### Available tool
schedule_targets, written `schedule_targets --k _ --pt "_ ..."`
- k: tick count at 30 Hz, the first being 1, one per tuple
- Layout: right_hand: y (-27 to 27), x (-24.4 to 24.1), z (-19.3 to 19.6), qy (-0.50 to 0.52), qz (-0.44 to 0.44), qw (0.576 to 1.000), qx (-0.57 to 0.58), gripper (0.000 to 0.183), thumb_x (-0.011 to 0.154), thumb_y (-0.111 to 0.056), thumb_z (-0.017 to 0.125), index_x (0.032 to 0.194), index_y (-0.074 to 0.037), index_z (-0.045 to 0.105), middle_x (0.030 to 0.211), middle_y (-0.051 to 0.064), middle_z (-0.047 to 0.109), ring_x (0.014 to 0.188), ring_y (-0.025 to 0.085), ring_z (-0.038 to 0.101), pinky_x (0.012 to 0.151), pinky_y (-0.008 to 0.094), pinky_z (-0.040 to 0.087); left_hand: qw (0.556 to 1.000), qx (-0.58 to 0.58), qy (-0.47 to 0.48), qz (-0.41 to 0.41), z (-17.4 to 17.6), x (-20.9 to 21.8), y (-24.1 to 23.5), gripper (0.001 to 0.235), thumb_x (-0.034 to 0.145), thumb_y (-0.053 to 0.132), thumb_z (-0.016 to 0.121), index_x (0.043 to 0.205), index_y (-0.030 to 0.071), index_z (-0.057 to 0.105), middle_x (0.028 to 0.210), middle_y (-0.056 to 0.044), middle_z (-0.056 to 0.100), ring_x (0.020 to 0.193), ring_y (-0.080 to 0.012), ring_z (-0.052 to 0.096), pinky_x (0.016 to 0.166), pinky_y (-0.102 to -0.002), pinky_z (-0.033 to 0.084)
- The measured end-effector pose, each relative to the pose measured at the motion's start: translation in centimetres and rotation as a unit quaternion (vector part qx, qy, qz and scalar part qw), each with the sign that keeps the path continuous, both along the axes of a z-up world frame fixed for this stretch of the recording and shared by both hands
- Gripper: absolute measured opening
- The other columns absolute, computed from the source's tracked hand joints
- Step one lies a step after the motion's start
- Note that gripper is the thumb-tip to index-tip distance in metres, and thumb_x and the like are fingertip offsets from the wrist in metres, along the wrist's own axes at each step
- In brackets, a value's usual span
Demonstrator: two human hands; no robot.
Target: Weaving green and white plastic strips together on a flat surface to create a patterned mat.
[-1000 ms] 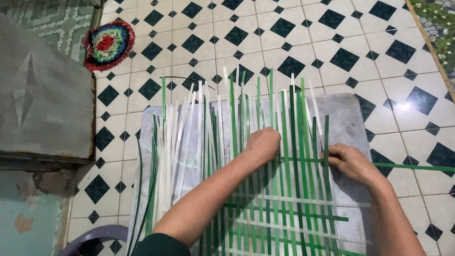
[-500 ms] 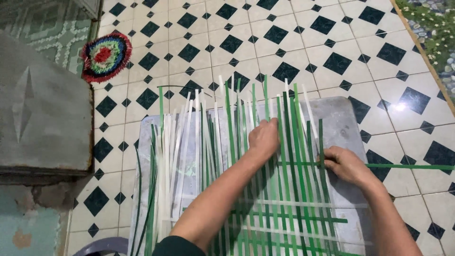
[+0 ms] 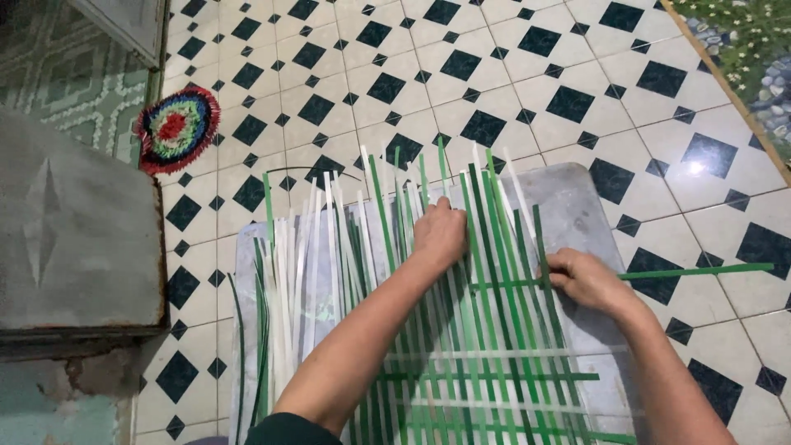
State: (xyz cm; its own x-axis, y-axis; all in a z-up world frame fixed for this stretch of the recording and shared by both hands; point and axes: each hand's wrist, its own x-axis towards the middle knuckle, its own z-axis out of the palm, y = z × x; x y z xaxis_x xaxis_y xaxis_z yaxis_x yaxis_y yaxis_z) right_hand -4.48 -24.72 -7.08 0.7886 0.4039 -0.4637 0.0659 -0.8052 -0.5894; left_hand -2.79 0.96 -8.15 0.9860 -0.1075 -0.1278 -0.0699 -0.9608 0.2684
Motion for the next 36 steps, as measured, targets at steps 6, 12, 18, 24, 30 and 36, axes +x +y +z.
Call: schedule_targets --k 6,12,18,24,30,36 --pt "0.3 -0.2 1.1 0.013 0.006 1.0 -0.008 0.024 0.087 -0.016 0.064 0.108 -0.01 0.074 0.11 0.021 0.072 0.109 0.039 0.064 0.095 0.046 0.05 0.999 -0.01 -0.024 -0.043 0.0 0.9 0.0 0.019 0.084 0.008 0.063 0.1 0.0 0.07 0.104 -0.02 0.052 0.096 -0.0428 0.06 0.075 -0.058 0.056" --pt "0.4 0.2 -0.2 -0.014 0.004 0.999 -0.039 0.019 0.087 -0.02 0.068 0.104 -0.02 0.077 0.103 0.008 0.075 0.103 0.026 0.069 0.091 0.037 0.053 0.99 0.048 -0.051 -0.124 1.1 1.2 0.7 0.017 0.086 0.006 0.063 0.101 0.003 0.07 0.107 -0.019 0.053 0.101 -0.0396 0.058 0.074 -0.052 0.057" --pt "0.6 -0.2 0.5 -0.038 0.013 0.998 -0.044 0.019 0.087 -0.02 0.067 0.103 -0.015 0.076 0.102 0.016 0.073 0.104 0.037 0.066 0.086 0.044 0.054 0.965 0.102 -0.087 -0.224 -0.8 2.3 1.2 0.014 0.085 0.012 0.061 0.089 0.013 0.075 0.1 -0.013 0.058 0.101 -0.0326 0.057 0.075 -0.046 0.058" --pt "0.8 -0.2 0.4 -0.041 0.004 0.998 -0.047 0.021 0.087 -0.02 0.067 0.104 -0.012 0.075 0.103 0.02 0.072 0.105 0.041 0.064 0.085 0.046 0.053 0.93 0.213 -0.073 -0.291 1.0 2.1 1.4 0.014 0.086 0.018 0.062 0.093 0.022 0.074 0.092 -0.004 0.068 0.098 -0.0263 0.058 0.08 -0.042 0.05" --pt "1.2 -0.8 0.9 -0.022 -0.003 0.999 -0.036 0.026 0.091 -0.017 0.061 0.113 -0.011 0.073 0.109 0.023 0.071 0.107 0.044 0.063 0.087 0.048 0.053 0.934 0.199 -0.074 -0.286 5.0 -0.3 1.8 0.029 0.066 0.037 0.076 0.092 0.022 0.075 0.094 -0.004 0.07 0.101 -0.0253 0.055 0.086 -0.043 0.044" --pt "2.3 -1.4 3.1 -0.004 -0.022 1.0 -0.02 0.032 0.092 -0.011 0.06 0.122 -0.009 0.069 0.115 0.025 0.069 0.11 0.045 0.062 0.089 0.052 0.053 0.94 0.209 -0.087 -0.255 3.8 -2.7 1.6 0.033 0.072 0.025 0.073 0.104 0.017 0.071 0.098 -0.003 0.067 0.095 -0.0233 0.057 0.087 -0.046 0.041"
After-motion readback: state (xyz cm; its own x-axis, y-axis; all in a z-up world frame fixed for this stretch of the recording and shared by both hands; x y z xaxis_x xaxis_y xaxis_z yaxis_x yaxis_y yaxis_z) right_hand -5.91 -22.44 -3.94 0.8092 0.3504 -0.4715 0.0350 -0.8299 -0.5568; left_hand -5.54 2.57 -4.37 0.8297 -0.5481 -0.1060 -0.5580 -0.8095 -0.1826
